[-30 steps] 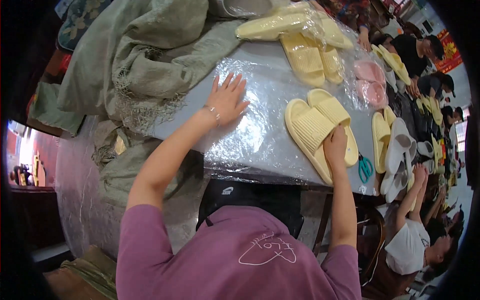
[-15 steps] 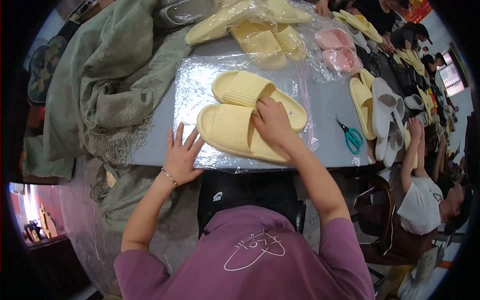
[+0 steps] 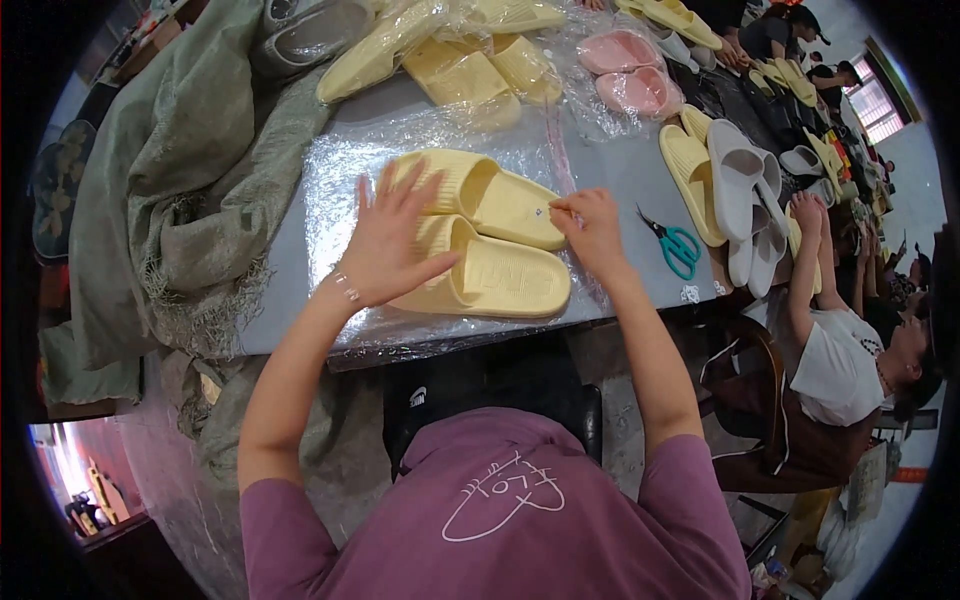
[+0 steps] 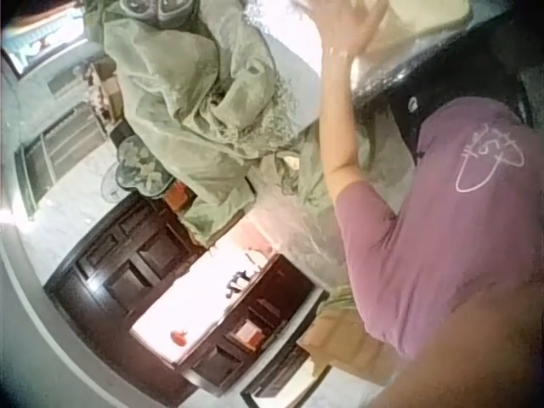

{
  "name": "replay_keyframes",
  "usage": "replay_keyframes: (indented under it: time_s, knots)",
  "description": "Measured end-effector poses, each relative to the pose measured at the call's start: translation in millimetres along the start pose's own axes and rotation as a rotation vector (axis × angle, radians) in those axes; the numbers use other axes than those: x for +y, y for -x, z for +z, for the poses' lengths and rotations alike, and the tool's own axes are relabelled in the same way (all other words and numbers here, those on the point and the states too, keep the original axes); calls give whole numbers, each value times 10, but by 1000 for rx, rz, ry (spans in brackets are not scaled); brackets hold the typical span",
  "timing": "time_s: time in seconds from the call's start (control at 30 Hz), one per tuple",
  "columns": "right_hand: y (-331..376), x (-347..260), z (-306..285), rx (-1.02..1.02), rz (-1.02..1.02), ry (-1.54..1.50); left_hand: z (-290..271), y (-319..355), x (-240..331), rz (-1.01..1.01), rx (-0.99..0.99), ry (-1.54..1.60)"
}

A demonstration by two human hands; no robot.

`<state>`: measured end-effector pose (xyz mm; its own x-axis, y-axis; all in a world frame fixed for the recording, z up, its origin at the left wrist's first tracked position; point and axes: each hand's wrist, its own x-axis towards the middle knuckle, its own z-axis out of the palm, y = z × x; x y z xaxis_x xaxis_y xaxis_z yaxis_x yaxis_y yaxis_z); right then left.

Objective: Packing finished slippers from a large bag into individual plastic bags at a manufacturing table.

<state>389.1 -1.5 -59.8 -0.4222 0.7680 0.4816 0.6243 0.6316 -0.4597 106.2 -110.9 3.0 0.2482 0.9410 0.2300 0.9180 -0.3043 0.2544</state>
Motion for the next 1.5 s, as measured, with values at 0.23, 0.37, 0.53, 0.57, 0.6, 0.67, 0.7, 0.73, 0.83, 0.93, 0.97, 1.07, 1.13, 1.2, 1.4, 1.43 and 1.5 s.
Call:
replay_keyframes:
  time_s: [0.23,0.37,0.53,0.57,0.6,0.67,0.7,0.73,0.83,0.93,0.97,1.07,1.13,1.2,1.4,1.43,1.5]
  knots:
    - [-229,-119,198,-56,-29,-64,242,-340,72,-82,-53,9]
    - [-301,18,92,-170,-109,27,413,-416,214,-36,-18,144]
    - [-446,-106,-10,-457,24,37,417,-360,258,-95,-57,99]
    - [-485,-121,29,-459,-12,23,384,-338,251,-102,-62,99]
    - [-504,-118,27,-476,-36,34,373,-335,259,-94,-72,108]
    - [-477,-144,11,-493,-63,47,384,-315,255,-109,-62,99]
    - [-454,-191,-21,-450,-97,84,379,-330,254,-106,-57,91]
    - [-408,-232,-41,-407,-127,121,382,-339,258,-100,-54,86]
    - [-228,-239,30,-206,-60,-56,335,-337,267,-106,-77,84]
    - [-131,-195,10,-145,-119,-40,378,-355,294,-78,-72,84]
    - [-111,-155,21,-117,-117,-43,434,-371,280,-56,-21,84]
    - [-135,-134,38,-119,-169,53,429,-392,252,-52,-32,83]
    - [-106,-80,99,-149,-128,52,457,-413,259,-113,-13,82]
    - [-154,-52,157,-227,-78,-27,445,-387,195,-92,12,-24]
    - [173,-71,-100,68,113,-270,474,-426,215,-58,-33,23]
    - [246,-45,-159,224,199,-332,464,-437,245,-69,-30,18]
    - [408,76,-493,411,257,-120,444,-423,244,-77,-17,-11]
